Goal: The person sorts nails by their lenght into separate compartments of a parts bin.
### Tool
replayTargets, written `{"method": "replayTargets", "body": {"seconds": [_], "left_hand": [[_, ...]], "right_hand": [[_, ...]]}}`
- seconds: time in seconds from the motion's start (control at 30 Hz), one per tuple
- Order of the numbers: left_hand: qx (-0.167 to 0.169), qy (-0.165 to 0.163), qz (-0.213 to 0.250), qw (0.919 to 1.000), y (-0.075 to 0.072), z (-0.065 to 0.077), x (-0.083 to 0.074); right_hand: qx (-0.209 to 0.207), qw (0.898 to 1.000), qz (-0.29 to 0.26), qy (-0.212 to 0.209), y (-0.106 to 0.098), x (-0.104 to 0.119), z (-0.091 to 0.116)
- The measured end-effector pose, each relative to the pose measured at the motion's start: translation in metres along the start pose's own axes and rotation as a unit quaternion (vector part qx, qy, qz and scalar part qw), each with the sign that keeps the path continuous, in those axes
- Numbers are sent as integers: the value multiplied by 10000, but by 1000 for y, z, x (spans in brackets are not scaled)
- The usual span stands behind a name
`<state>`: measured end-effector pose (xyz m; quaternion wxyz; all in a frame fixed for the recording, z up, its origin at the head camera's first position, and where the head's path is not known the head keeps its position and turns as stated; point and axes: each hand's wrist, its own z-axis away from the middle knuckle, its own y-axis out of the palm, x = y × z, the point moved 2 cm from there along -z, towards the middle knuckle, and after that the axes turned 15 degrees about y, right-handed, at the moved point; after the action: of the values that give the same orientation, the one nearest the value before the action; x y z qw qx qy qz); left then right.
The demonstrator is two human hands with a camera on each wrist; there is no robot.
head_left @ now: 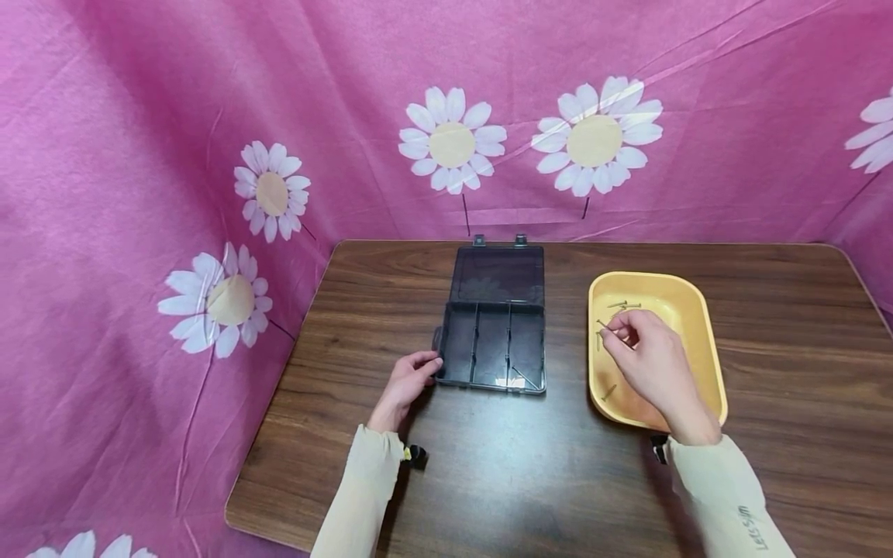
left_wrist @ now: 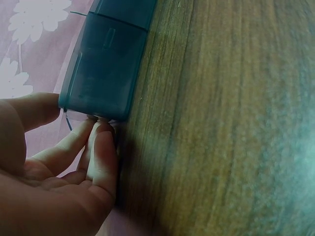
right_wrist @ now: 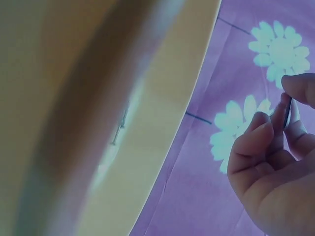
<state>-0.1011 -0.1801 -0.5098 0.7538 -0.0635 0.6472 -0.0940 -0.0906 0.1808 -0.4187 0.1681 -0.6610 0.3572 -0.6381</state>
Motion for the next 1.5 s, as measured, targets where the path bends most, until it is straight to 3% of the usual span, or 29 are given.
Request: {"method": "replayTargets", "body": {"seconds": [0.57,0.83,1.5], "left_hand": [[44,65,27,10000,0,-2,-1],[133,135,-37,9998,1,15,-38],[178,152,45,9997,0,15,-37]], "right_hand": [[426,9986,-35,-314,31,28,4],[693,9972,28,-282,46,34,8],[1328,9906,253,-207,76,36,6]]}}
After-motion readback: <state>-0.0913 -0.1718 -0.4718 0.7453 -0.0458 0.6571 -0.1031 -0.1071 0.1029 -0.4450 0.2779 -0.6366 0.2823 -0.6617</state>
